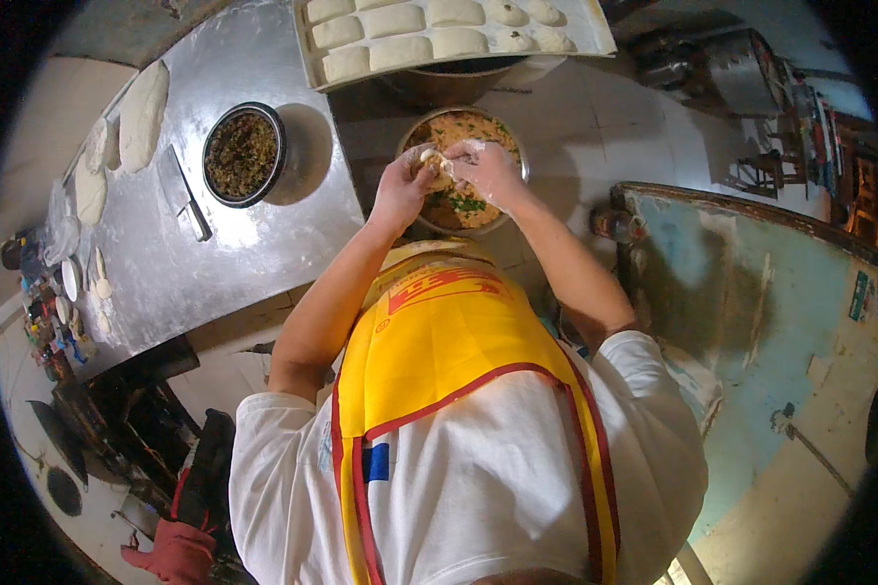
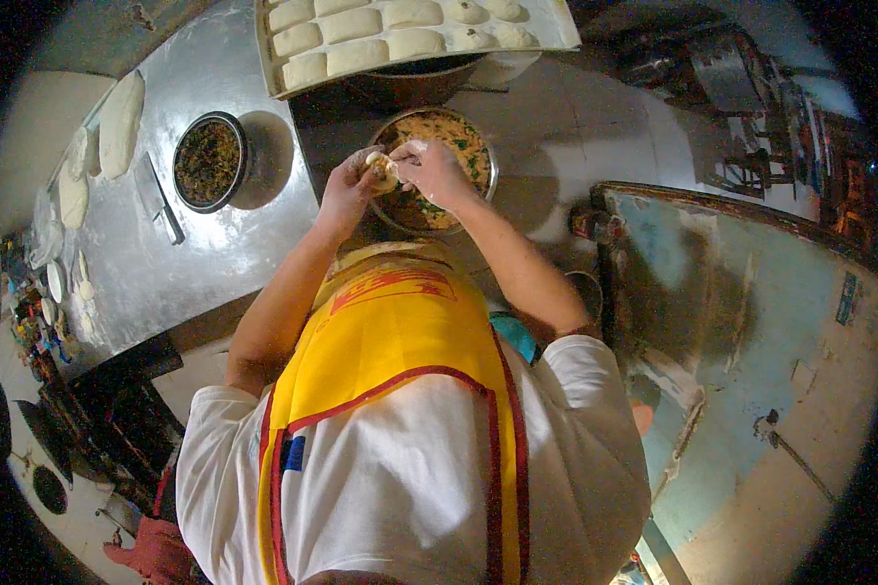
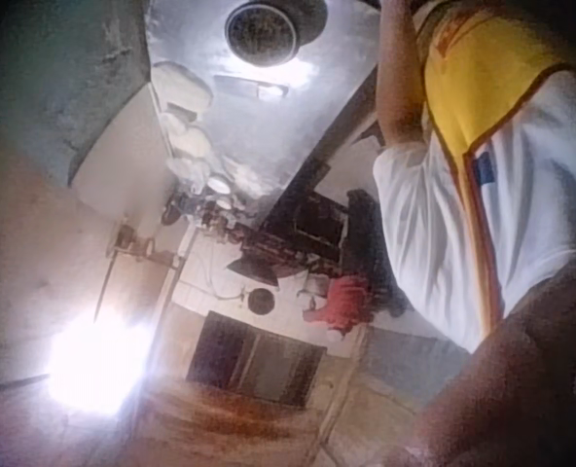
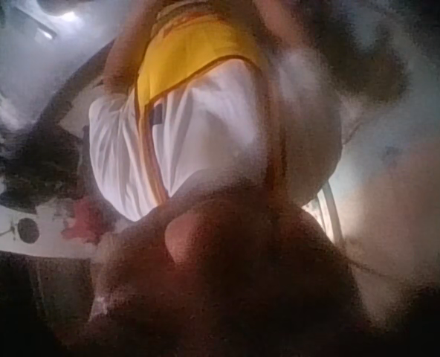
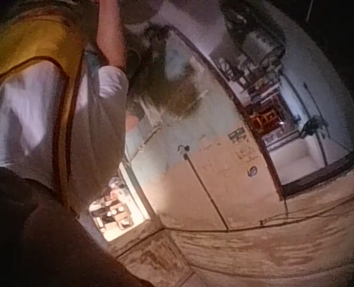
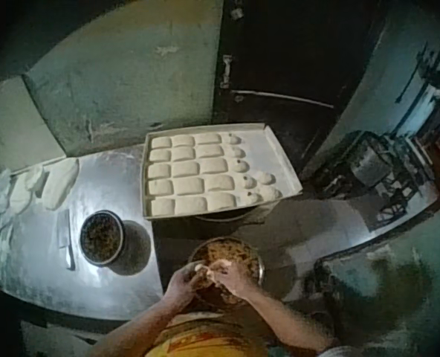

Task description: The person flattens small dough pieces, spoons two different fillings into them, and pleats the edges to seal each dumpling. Finished dumplings are placed on a tray. The person also rolls a larger dough mass into a long rope on the worktable.

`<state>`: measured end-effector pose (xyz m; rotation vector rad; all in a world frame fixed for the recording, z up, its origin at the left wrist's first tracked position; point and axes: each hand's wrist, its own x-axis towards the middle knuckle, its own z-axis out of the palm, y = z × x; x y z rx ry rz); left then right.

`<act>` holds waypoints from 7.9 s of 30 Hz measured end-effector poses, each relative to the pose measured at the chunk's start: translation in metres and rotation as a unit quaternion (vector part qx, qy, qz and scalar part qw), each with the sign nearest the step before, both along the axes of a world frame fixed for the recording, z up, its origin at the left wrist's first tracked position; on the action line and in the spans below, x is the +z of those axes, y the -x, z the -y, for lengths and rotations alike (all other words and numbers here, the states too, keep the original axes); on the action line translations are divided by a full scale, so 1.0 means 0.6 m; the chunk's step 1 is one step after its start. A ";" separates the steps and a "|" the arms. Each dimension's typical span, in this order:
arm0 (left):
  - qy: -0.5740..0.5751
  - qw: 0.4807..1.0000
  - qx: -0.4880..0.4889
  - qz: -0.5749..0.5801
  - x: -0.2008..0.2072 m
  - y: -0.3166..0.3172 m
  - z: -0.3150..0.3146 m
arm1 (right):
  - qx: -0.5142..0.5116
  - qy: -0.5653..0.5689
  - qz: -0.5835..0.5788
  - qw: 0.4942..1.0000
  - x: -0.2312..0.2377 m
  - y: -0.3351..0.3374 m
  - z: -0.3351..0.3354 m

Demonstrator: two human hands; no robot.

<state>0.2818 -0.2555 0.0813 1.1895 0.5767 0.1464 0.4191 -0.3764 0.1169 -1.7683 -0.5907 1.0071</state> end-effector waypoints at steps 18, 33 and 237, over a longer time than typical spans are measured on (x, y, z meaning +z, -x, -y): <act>0.059 0.998 -0.024 -0.024 0.040 -0.006 -0.024 | 0.093 -0.076 0.242 0.963 0.005 -0.007 -0.017; 0.069 0.997 0.036 -0.026 0.035 0.004 0.019 | 0.079 -0.090 0.329 0.937 0.030 0.014 -0.006; -0.587 0.800 -0.028 -0.122 -0.125 0.131 -0.068 | 0.073 0.306 -0.024 0.949 -0.266 -0.121 0.222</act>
